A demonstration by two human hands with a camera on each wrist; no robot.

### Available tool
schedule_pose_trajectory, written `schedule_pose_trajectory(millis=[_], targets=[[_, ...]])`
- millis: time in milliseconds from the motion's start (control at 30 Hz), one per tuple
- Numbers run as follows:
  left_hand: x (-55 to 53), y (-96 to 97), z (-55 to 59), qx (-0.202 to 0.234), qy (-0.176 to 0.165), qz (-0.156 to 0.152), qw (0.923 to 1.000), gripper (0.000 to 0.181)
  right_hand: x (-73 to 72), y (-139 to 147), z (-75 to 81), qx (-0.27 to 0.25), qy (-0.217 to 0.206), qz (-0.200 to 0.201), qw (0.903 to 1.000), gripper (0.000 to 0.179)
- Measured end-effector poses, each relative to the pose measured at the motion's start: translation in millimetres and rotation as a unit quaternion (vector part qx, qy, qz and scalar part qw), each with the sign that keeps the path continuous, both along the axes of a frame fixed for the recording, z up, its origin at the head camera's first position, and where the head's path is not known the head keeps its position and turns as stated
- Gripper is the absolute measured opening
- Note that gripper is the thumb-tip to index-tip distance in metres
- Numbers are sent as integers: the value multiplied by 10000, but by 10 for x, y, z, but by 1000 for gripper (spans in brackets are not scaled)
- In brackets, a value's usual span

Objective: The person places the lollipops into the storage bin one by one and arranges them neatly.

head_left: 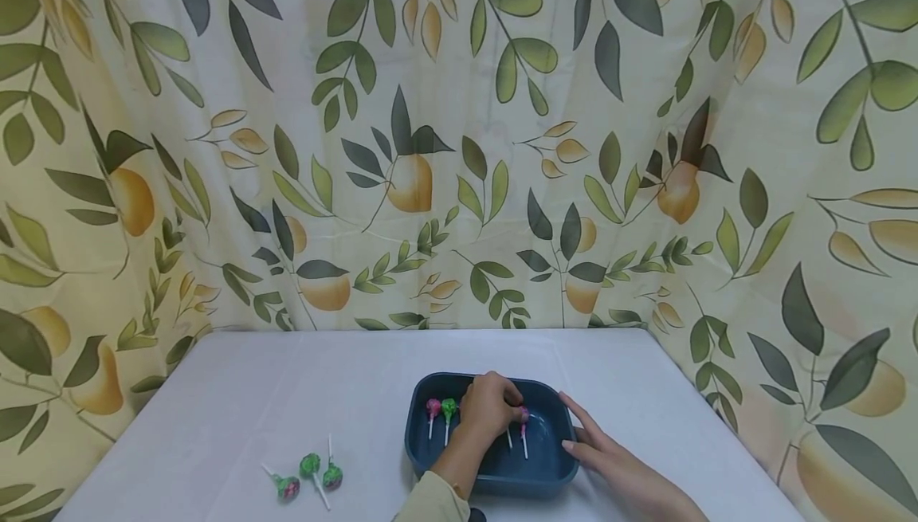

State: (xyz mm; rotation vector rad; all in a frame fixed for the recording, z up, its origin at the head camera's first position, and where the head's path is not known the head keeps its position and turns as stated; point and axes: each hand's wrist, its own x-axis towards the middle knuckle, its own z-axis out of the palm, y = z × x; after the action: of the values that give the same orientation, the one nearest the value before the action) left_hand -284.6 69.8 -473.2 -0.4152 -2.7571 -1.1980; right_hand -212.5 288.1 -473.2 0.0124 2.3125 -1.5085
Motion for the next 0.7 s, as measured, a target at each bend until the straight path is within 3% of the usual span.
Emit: schedule_pose_trajectory(millis=[367, 700], targets=[[26, -14, 61, -22, 9, 45, 10000, 14, 6, 15, -12, 26, -32, 13, 10000, 76], [-7, -10, 37, -51, 3, 9, 10000, 14, -11, 8, 6, 62, -77, -40, 9999, 76]])
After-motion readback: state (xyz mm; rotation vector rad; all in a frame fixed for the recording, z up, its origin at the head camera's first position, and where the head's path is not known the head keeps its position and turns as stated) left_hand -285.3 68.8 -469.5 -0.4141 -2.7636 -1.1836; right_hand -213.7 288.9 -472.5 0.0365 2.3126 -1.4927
